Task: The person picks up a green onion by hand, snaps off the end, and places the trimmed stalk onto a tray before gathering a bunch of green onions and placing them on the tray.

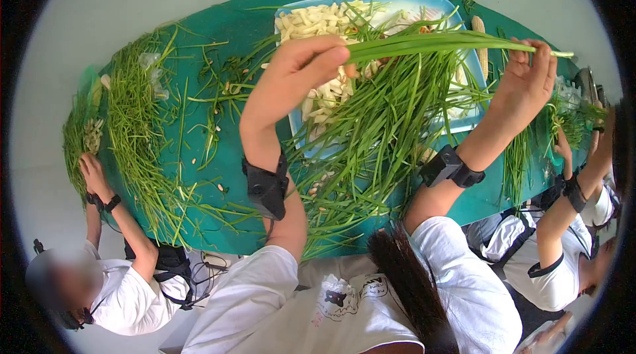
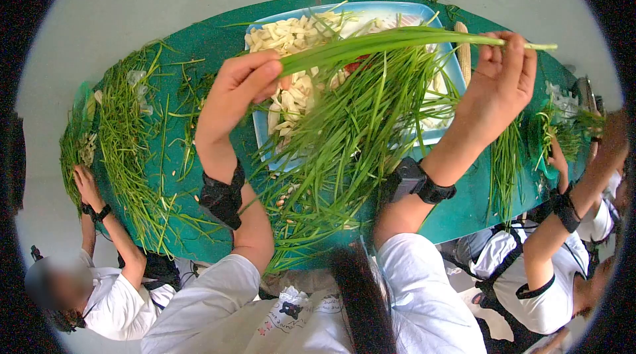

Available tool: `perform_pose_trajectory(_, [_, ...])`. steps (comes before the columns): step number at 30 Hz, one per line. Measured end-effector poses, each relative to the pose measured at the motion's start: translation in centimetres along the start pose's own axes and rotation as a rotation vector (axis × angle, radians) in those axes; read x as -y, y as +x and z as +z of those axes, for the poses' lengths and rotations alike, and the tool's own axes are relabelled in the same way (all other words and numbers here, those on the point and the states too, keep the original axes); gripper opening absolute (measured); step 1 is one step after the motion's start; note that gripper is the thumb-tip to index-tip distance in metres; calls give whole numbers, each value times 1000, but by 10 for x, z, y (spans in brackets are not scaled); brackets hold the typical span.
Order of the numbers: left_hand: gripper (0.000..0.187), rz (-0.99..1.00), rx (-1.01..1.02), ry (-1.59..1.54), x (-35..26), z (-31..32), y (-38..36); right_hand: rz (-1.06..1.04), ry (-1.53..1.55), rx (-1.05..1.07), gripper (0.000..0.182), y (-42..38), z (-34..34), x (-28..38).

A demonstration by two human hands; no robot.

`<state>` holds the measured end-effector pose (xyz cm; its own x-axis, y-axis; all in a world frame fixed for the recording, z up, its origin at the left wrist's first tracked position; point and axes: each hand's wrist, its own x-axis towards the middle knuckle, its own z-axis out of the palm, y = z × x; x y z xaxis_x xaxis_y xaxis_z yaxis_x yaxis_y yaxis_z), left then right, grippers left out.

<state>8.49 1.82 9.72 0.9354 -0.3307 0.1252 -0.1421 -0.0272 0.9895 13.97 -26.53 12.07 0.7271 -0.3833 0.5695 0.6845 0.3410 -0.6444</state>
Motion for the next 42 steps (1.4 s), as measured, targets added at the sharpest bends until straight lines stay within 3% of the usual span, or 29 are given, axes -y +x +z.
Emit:
perform_pose_trajectory(4, [29,-88,-60,-50,1,-9,-10,-59,-68,-42,14,5,-15,9])
perform_pose_trajectory(6, [29,-38,-51,-39,-1,-11,-11,-141,-105,-157,14,4,-14,15])
perform_pose_trajectory(8, [29,11,-41,-30,-1,-15,-14,-123,-61,-188,13,6,-27,23])
perform_pose_trajectory(10, [30,-7,-106,-29,0,-20,-17,-106,7,-76,12,12,-49,30])
perform_pose_trajectory(12, [30,-1,-153,-40,10,-27,-17,-85,-25,-149,14,14,-63,33])
perform_pose_trajectory(14, [31,6,-199,-51,12,-30,-16,-10,-385,-264,18,15,-74,33])
perform_pose_trajectory(16, [32,5,-205,-26,12,-30,-16,271,-729,-225,27,17,-121,23])
perform_pose_trajectory(18, [32,-6,-208,-34,11,-24,-13,440,-1115,-397,36,21,-151,-1])
perform_pose_trajectory(19, [32,-18,-213,-40,11,-21,-12,438,-1114,-397,36,18,-160,-14])
perform_pose_trajectory(21, [32,-11,-181,-7,10,-20,-8,-78,-2162,-417,35,14,-171,-35])
perform_pose_trajectory(22, [32,-10,-147,25,10,-18,-7,-78,-2162,-417,35,18,-168,-38])
perform_pose_trajectory(24, [33,-28,-138,33,10,-15,-5,252,-1352,27,34,22,-153,-48])
perform_pose_trajectory(26, [34,-46,-124,42,11,-12,-2,453,-1192,233,33,17,-130,-76])
perform_pose_trajectory(28, [33,-72,-96,45,11,-12,-1,439,-1404,390,32,-2,-91,-92])
perform_pose_trajectory(30, [32,-72,-93,38,11,-10,0,310,-1643,542,31,-13,-105,-135])
perform_pose_trajectory(32, [31,-73,-94,31,11,-10,0,251,-1694,523,33,-13,-105,-135])
perform_pose_trajectory(34, [30,-63,-88,33,11,-9,0,311,-1544,534,35,-6,-116,-138])
perform_pose_trajectory(38, [29,-56,-81,31,14,-6,1,394,-1567,569,36,-7,-101,-127])
perform_pose_trajectory(40, [28,-46,-70,7,16,-5,3,569,-1550,479,42,-13,-85,-121])
perform_pose_trajectory(42, [27,-57,-40,4,15,-6,4,538,-1571,488,41,-17,-84,-123])
